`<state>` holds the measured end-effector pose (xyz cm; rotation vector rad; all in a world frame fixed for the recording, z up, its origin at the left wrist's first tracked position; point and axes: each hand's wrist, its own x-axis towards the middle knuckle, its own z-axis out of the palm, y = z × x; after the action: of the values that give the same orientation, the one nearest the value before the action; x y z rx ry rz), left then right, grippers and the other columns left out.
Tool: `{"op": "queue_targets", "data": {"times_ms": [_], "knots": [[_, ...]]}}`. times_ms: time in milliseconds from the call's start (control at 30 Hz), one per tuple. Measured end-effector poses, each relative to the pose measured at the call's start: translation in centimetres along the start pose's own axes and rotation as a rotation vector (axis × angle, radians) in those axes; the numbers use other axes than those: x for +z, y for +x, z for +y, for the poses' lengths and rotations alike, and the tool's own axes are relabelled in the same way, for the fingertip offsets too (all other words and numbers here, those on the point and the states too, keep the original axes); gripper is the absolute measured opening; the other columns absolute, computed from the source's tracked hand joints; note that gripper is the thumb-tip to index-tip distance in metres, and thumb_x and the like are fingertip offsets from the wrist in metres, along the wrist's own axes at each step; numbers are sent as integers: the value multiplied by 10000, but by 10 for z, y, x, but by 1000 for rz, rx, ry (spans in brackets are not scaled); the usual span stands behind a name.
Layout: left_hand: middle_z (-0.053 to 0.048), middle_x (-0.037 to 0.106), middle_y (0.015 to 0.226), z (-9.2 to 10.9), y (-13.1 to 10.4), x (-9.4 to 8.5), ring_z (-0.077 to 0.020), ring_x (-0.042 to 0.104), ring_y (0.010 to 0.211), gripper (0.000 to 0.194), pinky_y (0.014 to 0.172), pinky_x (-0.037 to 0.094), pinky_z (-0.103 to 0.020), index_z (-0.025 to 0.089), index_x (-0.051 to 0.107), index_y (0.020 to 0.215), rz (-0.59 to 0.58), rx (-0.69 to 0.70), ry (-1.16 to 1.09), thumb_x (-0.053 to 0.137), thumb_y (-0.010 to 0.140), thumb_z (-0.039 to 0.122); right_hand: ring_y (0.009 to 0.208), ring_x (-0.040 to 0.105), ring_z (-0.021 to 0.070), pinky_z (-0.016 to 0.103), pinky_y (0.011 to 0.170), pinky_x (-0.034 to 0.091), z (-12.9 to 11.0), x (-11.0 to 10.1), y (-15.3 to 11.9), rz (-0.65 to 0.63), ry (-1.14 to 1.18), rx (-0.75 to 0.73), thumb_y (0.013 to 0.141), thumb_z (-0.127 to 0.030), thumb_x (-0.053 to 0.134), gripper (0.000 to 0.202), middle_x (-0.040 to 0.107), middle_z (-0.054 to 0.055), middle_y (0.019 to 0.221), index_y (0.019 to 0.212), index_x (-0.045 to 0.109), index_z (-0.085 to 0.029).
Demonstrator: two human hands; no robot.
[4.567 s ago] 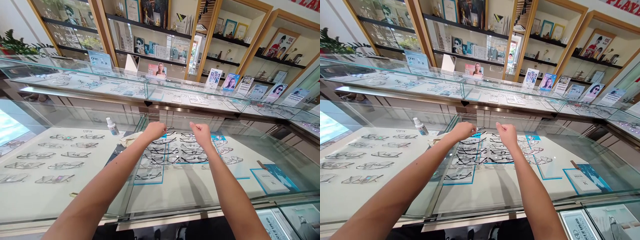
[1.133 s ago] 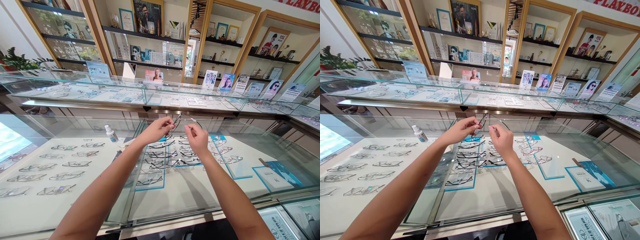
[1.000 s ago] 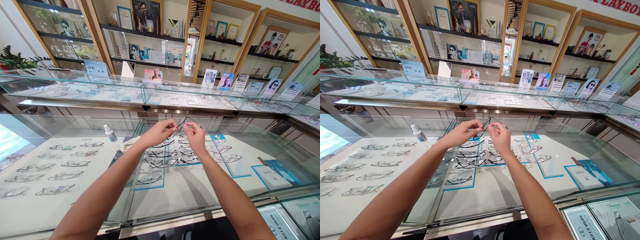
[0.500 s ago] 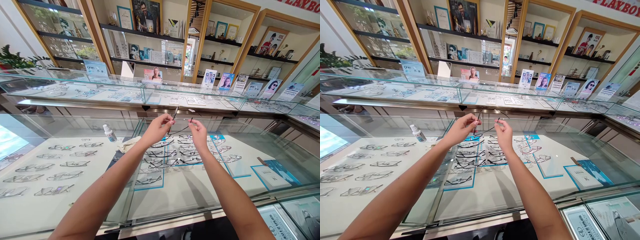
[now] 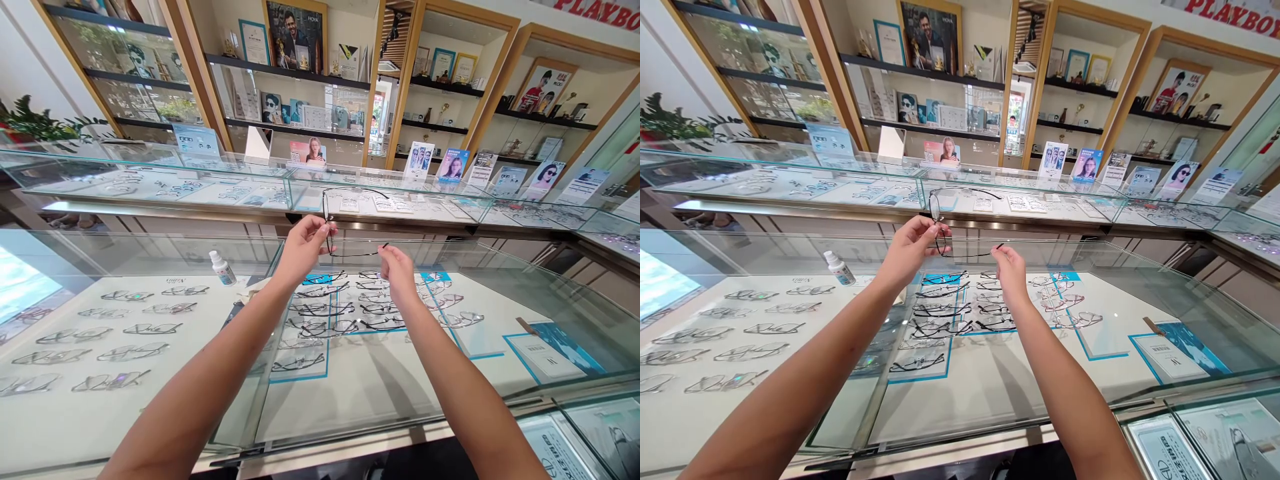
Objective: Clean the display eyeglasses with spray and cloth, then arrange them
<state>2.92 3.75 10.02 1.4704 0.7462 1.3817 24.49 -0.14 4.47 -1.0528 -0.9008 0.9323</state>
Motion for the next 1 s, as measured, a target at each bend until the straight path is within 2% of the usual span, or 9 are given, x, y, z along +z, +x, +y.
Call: {"op": "queue_targets", "data": {"times_ms": [100, 200, 333, 433, 500, 667, 800, 900, 1000], "knots": [[-99, 710, 1138, -5, 1, 0, -264, 672, 1165, 451, 845, 673, -419, 218, 588, 949, -50, -9, 51, 795, 849, 605, 521, 244, 121, 299, 529, 231, -1, -3, -1, 109, -141, -88, 819, -559, 785, 454, 321, -126, 585, 1082, 662, -210], [-99, 697, 1143, -12, 0, 3, -259, 662, 1141, 436, 836, 670, -406, 214, 607, 935, -94, -2, 114, 780, 856, 607, 579, 349, 142, 302, 622, 350, -6, -4, -9, 230, -369, -387, 925, -494, 721, 379, 335, -109, 649, 1174, 657, -216], [-109, 650, 1257, -16, -6, 12, -241, 659, 1068, 406, 796, 670, -406, 206, 643, 946, -140, 5, 155, 778, 852, 576, 848, 586, 207, 351, 795, 488, -10, 5, -26, 26, -580, -663, 993, -417, 674, 323, 626, 26, 901, 1246, 745, -230], [-123, 635, 1339, -11, -14, 20, -227, 668, 1034, 381, 781, 651, -375, 197, 668, 921, -179, -6, 174, 788, 849, 551, 1150, 650, 274, 413, 934, 539, -7, 13, -34, -115, -591, -693, 999, -401, 688, 415, 713, 115, 1264, 1386, 713, -254], [-129, 639, 1365, -6, -18, 23, -212, 679, 1005, 368, 781, 634, -356, 191, 675, 890, -229, -26, 170, 797, 850, 535, 1250, 646, 298, 446, 996, 545, -3, 16, -35, -155, -573, -693, 1002, -404, 693, 406, 712, 129, 1354, 1379, 713, -256], [-150, 648, 1379, 5, -27, 24, -259, 691, 1127, 344, 801, 622, -349, 182, 693, 831, -288, -42, 135, 822, 837, 502, 1173, 689, 289, 456, 1016, 553, 2, 19, -37, -207, -510, -710, 1022, -385, 667, 273, 775, 116, 1251, 1236, 758, -243], [-146, 635, 1468, 9, -30, 20, -253, 704, 1154, 338, 858, 625, -365, 191, 706, 900, -319, -107, 123, 816, 860, 508, 1126, 696, 278, 436, 975, 557, 3, 21, -42, -203, -484, -701, 1046, -373, 638, 272, 793, 104, 1209, 1251, 760, -242], [-127, 663, 1463, 7, -28, 3, -253, 705, 1178, 320, 949, 606, -406, 215, 700, 999, -221, -55, 189, 789, 890, 502, 1152, 689, 279, 457, 1012, 539, 3, 21, -45, -183, -524, -714, 1067, -368, 611, 303, 790, 97, 1245, 1315, 747, -257], [-107, 724, 1327, -2, -24, -35, -249, 705, 1141, 266, 1002, 567, -423, 220, 685, 1034, 97, 101, 368, 739, 916, 453, 1154, 686, 279, 476, 1042, 519, 6, 20, -46, -184, -570, -742, 1084, -346, 580, 297, 792, 93, 1237, 1315, 747, -264]]}}
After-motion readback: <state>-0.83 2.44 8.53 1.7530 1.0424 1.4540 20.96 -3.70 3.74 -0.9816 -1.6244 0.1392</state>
